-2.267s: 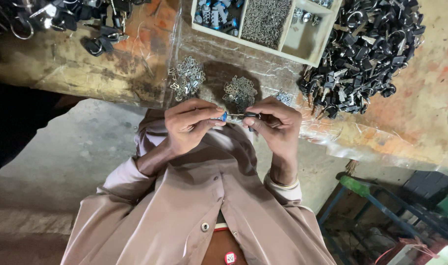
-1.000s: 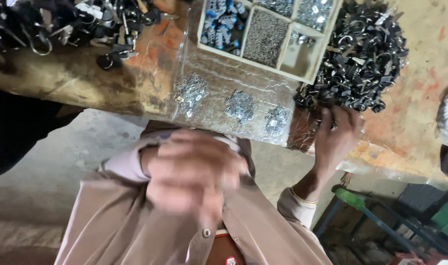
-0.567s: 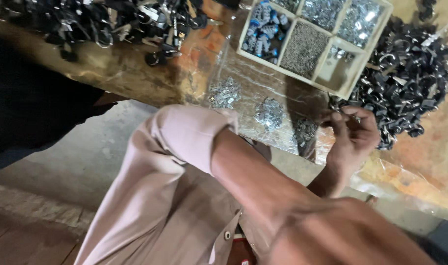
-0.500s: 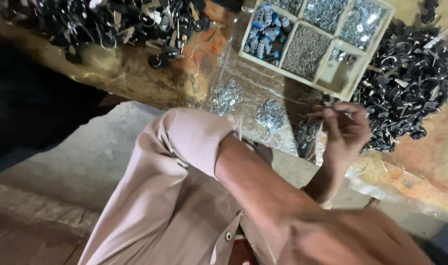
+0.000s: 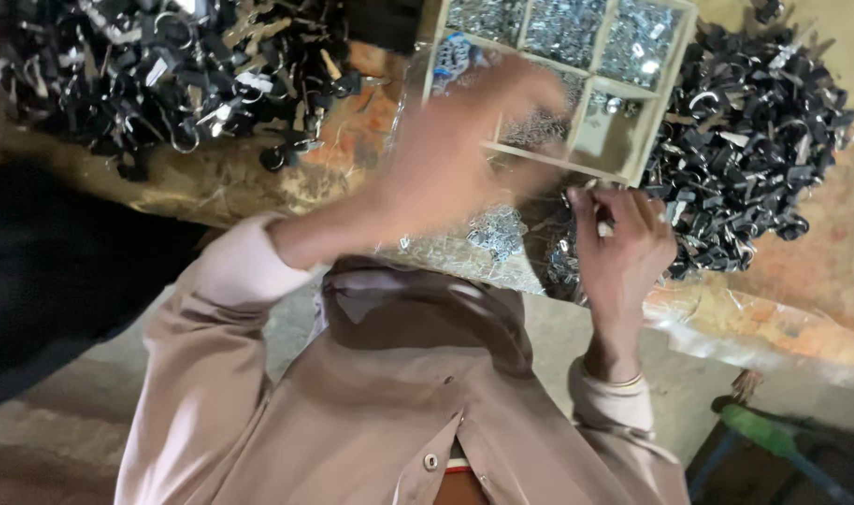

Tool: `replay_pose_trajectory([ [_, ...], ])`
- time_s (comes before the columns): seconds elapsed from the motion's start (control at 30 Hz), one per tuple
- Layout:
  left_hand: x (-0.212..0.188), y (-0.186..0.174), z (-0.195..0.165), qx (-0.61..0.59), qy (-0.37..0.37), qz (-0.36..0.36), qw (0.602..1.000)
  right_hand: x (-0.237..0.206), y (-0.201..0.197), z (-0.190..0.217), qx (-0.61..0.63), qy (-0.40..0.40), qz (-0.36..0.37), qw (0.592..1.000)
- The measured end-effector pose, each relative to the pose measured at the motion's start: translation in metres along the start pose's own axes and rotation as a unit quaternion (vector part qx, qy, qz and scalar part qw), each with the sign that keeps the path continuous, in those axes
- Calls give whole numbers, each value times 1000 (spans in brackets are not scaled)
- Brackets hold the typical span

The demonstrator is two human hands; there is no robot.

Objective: The person sits at a workbench and assembles small hardware components by hand, repeatedly picking small metal parts from a compartment tray and pressing or threading them onto a small blue plastic piece, placing finished pieces on the table among piles of similar parts.

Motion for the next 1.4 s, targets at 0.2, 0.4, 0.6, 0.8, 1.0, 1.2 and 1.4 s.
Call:
replay_pose_trajectory([
  [0.2,17,-45,61,227,-63,12,972,51,-8,3,70,-79,47,993],
  [0.4,12,-46,64,239,-36,-11,970,97,21,-5,81,-156,113,978],
  [0.6,12,-48,38,123,-48,5,991,105,22,-17,186,-138,87,969],
  [0.8,27,-14,54,-250,-36,16,967,113,20,-21,181,-132,96,970],
  [1.0,35,17,71,-293,-85,-12,952,114,26,-20,185,-117,71,973],
  [1.2,33,18,73,-314,-102,-30,943,111,39,-20,476,50,66,876],
  [1.4,30,20,68,-256,-80,-44,962,105,45,-6,610,67,92,784],
])
Point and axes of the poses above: each hand's wrist, its own x-axis towards the middle knuckle, its own y-axis out of the palm, z = x × y, the point moved 1 cm from there along x, towards the middle knuckle, and after that the axes turned 1 degree about z, right-handed, at the moved point
